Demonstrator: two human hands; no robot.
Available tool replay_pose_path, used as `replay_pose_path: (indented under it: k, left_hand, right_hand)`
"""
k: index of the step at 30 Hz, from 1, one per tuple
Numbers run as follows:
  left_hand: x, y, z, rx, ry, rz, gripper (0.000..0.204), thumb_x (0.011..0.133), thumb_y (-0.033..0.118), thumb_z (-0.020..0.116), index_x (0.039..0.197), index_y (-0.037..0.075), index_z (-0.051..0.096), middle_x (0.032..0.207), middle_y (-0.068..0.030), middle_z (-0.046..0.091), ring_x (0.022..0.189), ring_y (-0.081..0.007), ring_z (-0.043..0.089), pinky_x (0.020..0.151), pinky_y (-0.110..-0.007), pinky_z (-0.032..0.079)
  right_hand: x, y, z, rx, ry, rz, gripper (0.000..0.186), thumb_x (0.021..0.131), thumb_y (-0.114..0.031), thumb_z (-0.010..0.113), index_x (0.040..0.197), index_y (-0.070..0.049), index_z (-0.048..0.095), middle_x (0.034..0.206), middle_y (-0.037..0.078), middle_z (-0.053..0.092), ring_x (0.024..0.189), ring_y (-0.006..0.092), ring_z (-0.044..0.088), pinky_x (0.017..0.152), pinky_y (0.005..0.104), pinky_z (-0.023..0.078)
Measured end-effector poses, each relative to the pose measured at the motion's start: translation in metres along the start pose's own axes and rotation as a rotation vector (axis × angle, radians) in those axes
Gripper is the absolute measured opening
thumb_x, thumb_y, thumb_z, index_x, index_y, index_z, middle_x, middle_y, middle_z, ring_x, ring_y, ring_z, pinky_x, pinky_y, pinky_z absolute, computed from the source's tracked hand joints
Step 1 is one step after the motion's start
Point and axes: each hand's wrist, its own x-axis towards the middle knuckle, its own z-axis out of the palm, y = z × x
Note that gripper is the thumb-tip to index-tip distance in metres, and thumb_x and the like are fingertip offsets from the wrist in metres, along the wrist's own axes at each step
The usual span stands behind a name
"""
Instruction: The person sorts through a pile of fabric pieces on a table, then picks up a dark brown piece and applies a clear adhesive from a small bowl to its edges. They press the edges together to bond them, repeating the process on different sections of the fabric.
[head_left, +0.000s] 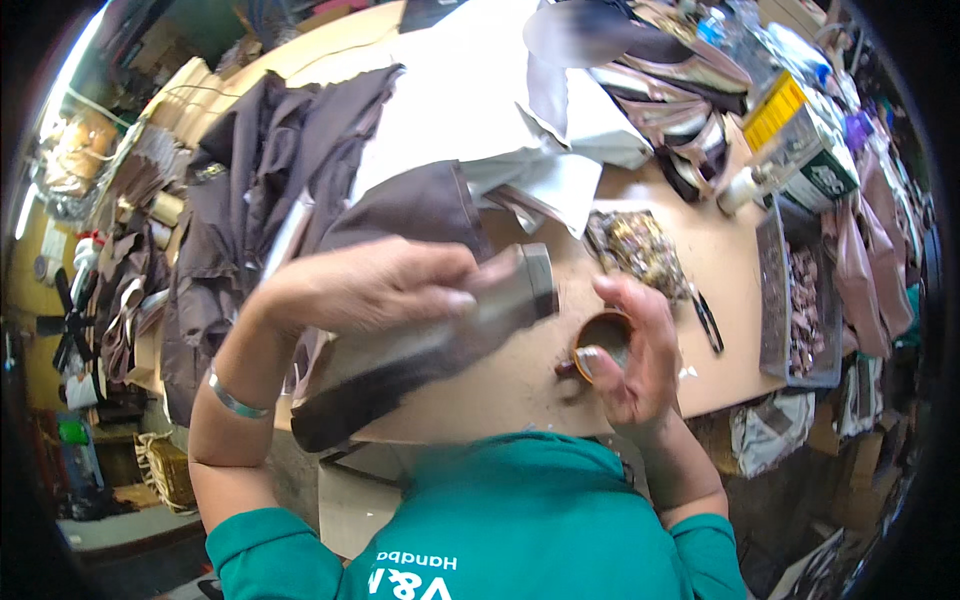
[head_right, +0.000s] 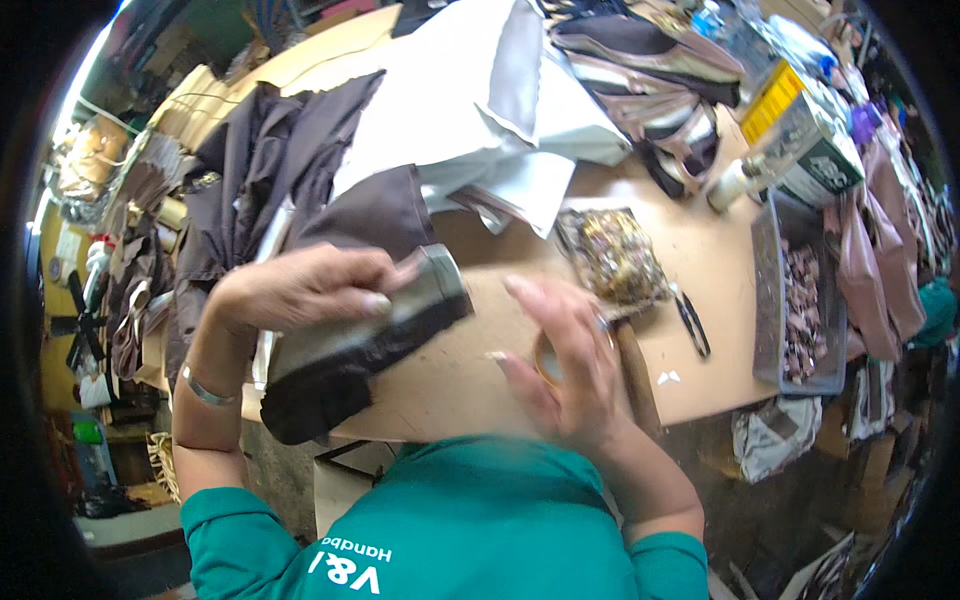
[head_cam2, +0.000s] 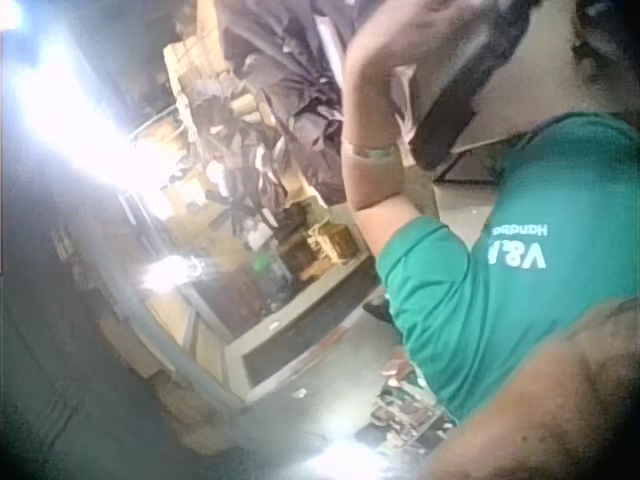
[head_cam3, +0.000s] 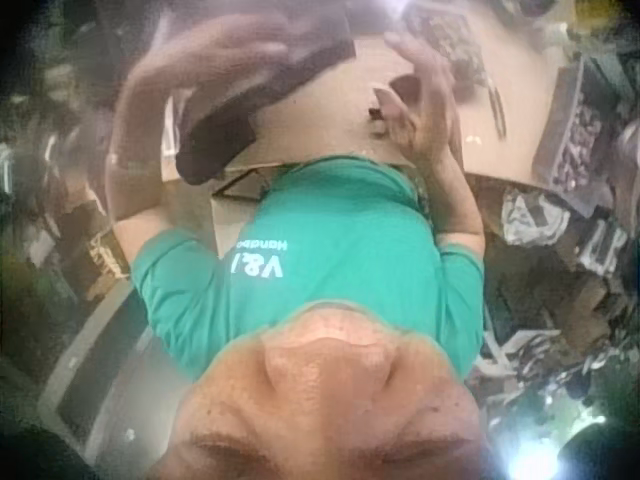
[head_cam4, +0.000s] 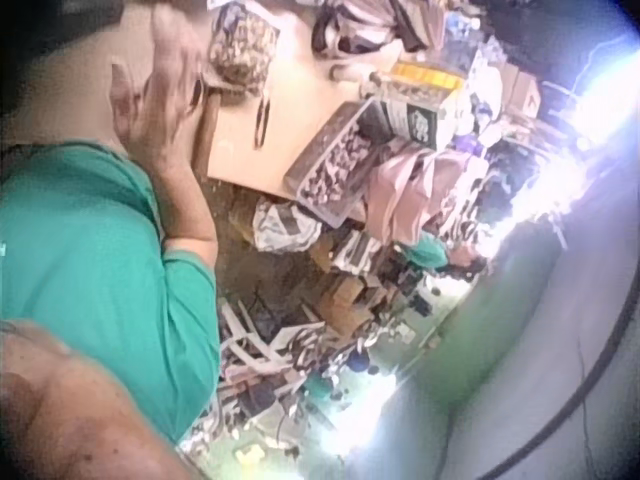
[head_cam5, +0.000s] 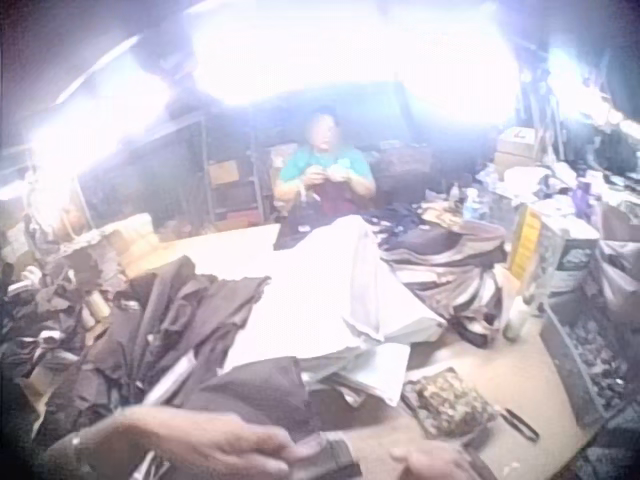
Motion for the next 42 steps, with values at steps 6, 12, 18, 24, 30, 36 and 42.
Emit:
replay_pose_path:
  k: [6, 12, 18, 24, 30, 36, 42]
  left_hand:
    - [0.04, -0.019, 0.054, -0.063, -0.089, -0.11, 0.032, 0.091, 0.033, 0.044, 0.093, 0.002, 0.048, 0.07, -0.0068, 0.046, 0.066, -0.0139, 0.043, 0.061, -0.029, 0.038]
    - [0.052, -0.039, 0.087, -0.571, 0.042, -0.045, 0.023, 0.087, 0.024, 0.051, 0.09, 0.001, 0.053, 0.077, 0.0, 0.052, 0.072, -0.0067, 0.045, 0.064, -0.023, 0.039]
    - [0.055, -0.039, 0.093, -0.725, 0.033, -0.066, 0.022, 0.087, 0.023, 0.052, 0.081, 0.002, 0.052, 0.071, 0.0031, 0.049, 0.067, -0.0046, 0.042, 0.058, -0.021, 0.037]
    - [0.054, -0.051, 0.096, -0.64, -0.01, -0.052, 0.023, 0.085, 0.023, 0.051, 0.083, 0.0, 0.055, 0.07, 0.0009, 0.051, 0.067, -0.0058, 0.044, 0.059, -0.023, 0.039]
    - [0.046, -0.067, 0.104, -0.699, -0.077, -0.091, 0.023, 0.085, 0.022, 0.05, 0.082, 0.0, 0.056, 0.069, 0.0012, 0.052, 0.066, -0.0054, 0.044, 0.059, -0.024, 0.039]
    - [0.042, -0.072, 0.107, -0.736, -0.086, -0.096, 0.021, 0.086, 0.02, 0.049, 0.082, 0.0, 0.056, 0.069, 0.0016, 0.052, 0.065, -0.0054, 0.044, 0.059, -0.023, 0.038]
    - [0.041, -0.072, 0.107, -0.708, -0.083, -0.087, 0.02, 0.086, 0.02, 0.052, 0.082, 0.001, 0.055, 0.07, 0.0036, 0.05, 0.067, -0.0044, 0.042, 0.06, -0.022, 0.037]
  right_hand:
    - [-0.019, 0.011, 0.014, 0.364, -0.09, 0.471, 0.051, 0.075, 0.007, 0.055, 0.124, -0.003, 0.04, 0.096, 0.01, 0.052, 0.076, 0.0135, 0.056, 0.066, 0.0235, 0.047]
    - [-0.032, 0.02, 0.016, 0.45, -0.071, 0.516, 0.05, 0.076, 0.008, 0.053, 0.123, -0.004, 0.041, 0.097, 0.01, 0.052, 0.073, 0.0132, 0.055, 0.065, 0.0241, 0.047]
    - [-0.03, 0.031, -0.003, 0.26, -0.048, 0.307, 0.036, 0.076, 0.009, 0.051, 0.109, -0.002, 0.053, 0.075, 0.006, 0.056, 0.071, 0.0146, 0.056, 0.069, 0.0256, 0.046]
    - [-0.023, 0.015, 0.005, 0.247, -0.247, 0.419, 0.028, 0.079, 0.001, 0.056, 0.107, -0.003, 0.054, 0.079, 0.008, 0.059, 0.073, 0.0159, 0.059, 0.064, 0.0268, 0.049]
    - [-0.023, 0.004, 0.009, 0.229, -0.503, 0.249, 0.047, 0.069, 0.005, 0.062, 0.114, -0.007, 0.052, 0.072, 0.006, 0.059, 0.066, 0.0207, 0.057, 0.063, 0.0316, 0.046]
    - [-0.032, 0.005, 0.01, 0.301, -0.501, 0.431, 0.053, 0.07, 0.01, 0.056, 0.12, -0.005, 0.046, 0.073, 0.009, 0.06, 0.066, 0.0186, 0.06, 0.06, 0.029, 0.048]
    - [-0.039, 0.003, 0.013, 0.332, -0.507, 0.574, 0.051, 0.073, 0.008, 0.053, 0.121, -0.006, 0.045, 0.078, 0.011, 0.061, 0.069, 0.0196, 0.062, 0.061, 0.0284, 0.05]
